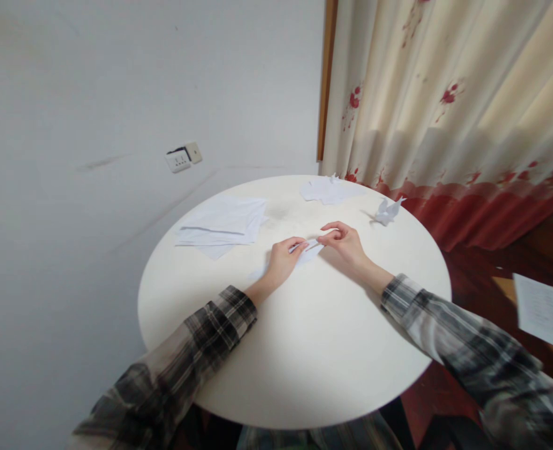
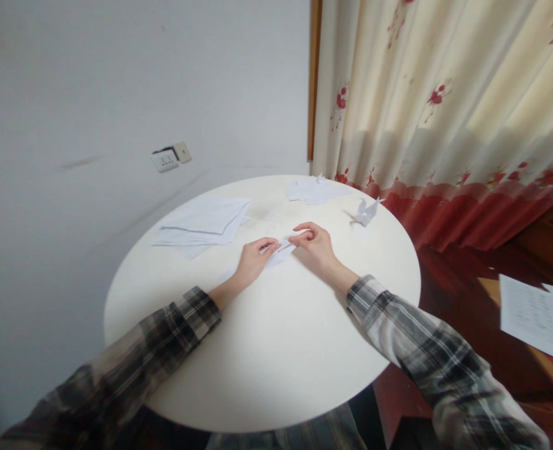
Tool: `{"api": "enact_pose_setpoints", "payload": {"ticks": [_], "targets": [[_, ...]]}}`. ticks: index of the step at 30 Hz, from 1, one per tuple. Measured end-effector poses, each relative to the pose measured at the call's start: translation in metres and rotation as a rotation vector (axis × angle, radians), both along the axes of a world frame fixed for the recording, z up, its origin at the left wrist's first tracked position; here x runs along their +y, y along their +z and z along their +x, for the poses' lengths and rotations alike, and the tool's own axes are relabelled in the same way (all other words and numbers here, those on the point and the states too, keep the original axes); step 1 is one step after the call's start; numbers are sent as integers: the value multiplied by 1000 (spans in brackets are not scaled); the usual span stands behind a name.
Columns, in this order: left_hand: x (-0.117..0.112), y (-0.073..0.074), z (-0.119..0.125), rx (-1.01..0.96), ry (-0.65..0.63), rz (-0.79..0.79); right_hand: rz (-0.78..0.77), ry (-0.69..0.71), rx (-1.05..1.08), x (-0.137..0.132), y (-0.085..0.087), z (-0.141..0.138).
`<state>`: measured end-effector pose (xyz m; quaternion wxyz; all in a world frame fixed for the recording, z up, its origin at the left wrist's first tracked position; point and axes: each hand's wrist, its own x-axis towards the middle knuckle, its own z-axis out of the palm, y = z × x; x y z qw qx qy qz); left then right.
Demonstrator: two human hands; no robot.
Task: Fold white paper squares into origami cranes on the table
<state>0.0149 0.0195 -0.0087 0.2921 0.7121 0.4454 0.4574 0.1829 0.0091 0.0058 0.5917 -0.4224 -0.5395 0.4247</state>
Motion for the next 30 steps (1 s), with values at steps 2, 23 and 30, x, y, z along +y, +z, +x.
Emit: {"api": "enact_pose_setpoints", "payload": {"ticks": [2, 23, 30], "targets": [[0, 0, 0, -3, 4, 2, -4, 18, 16, 0, 0, 0], [1, 0, 0, -10, 24, -2, 27, 14, 14, 3, 0, 2], [2, 0, 0, -24, 49, 6, 17, 52, -70, 3, -2, 0]]}}
